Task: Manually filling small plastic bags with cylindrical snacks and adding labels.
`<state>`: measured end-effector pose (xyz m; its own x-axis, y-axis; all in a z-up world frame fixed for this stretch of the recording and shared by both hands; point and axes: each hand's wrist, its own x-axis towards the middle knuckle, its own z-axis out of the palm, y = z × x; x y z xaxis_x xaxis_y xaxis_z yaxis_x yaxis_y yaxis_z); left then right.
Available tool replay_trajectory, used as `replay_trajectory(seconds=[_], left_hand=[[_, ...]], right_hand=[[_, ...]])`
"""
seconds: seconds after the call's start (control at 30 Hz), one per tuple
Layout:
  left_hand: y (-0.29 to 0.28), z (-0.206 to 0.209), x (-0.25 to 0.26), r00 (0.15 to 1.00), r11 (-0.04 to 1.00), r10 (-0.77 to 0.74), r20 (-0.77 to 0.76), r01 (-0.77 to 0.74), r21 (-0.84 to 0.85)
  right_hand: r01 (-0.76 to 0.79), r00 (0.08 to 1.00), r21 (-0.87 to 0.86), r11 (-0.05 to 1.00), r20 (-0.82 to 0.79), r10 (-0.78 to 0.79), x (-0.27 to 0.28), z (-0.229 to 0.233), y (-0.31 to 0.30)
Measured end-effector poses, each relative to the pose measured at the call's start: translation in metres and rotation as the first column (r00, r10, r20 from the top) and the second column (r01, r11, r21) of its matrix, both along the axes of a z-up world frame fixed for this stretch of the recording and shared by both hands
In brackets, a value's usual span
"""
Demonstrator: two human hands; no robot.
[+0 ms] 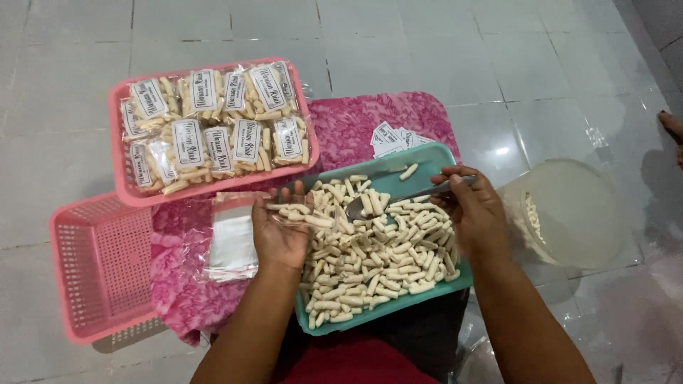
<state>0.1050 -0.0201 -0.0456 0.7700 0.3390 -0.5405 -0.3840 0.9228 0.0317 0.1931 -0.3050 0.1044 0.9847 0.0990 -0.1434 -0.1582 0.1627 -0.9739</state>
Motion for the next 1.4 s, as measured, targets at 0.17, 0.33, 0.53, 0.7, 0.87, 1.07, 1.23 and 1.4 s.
replay_trajectory(seconds=[0.17,0.33,0.53,0.7,0.87,1.07,1.23,1.4], left_hand=[[-0.002,0.005,0.006,1.000,1.000,-0.020,-0.016,0.020,-0.013],[-0.012,0.022,-0.001,0.995,0.997,-0.061,-0.083,0.057,-0.059],[-0.017,0.017,-0.003,0.988,0.986,-0.147,-0.054,0.141,-0.091],[-0.019,0.039,-0.007,0.986,0.978,-0.162,0.028,0.165,-0.130],[-0.019,0.047,-0.005,0.984,0.983,-0.178,0.027,0.179,-0.050],[-0.020,0.013,-0.004,0.966,0.971,-0.241,-0.094,0.239,-0.032],[-0.003,0.012,-0.013,0.970,0.973,-0.217,0.110,0.224,-0.056],[0.008,0.031,-0.027,0.986,0.983,-0.139,0.093,0.148,-0.105]], right_hand=[[-0.026,0.987,-0.059,0.998,0.157,0.035,-0.010,0.027,0.012],[-0.042,0.945,-0.158,0.987,0.315,0.090,-0.030,0.046,0.040],[-0.031,0.587,-0.442,0.897,0.718,0.374,-0.040,0.042,0.047],[-0.045,0.366,-0.241,0.970,0.899,0.240,-0.040,0.022,0.026],[0.095,0.418,-0.252,0.963,0.888,0.191,-0.048,0.020,-0.010],[-0.072,0.546,-0.234,0.969,0.804,0.235,-0.069,0.010,0.005],[0.018,0.469,-0.059,0.998,0.882,0.044,-0.041,-0.004,-0.009],[0.231,0.733,-0.434,0.871,0.666,0.137,-0.019,0.008,-0.010]])
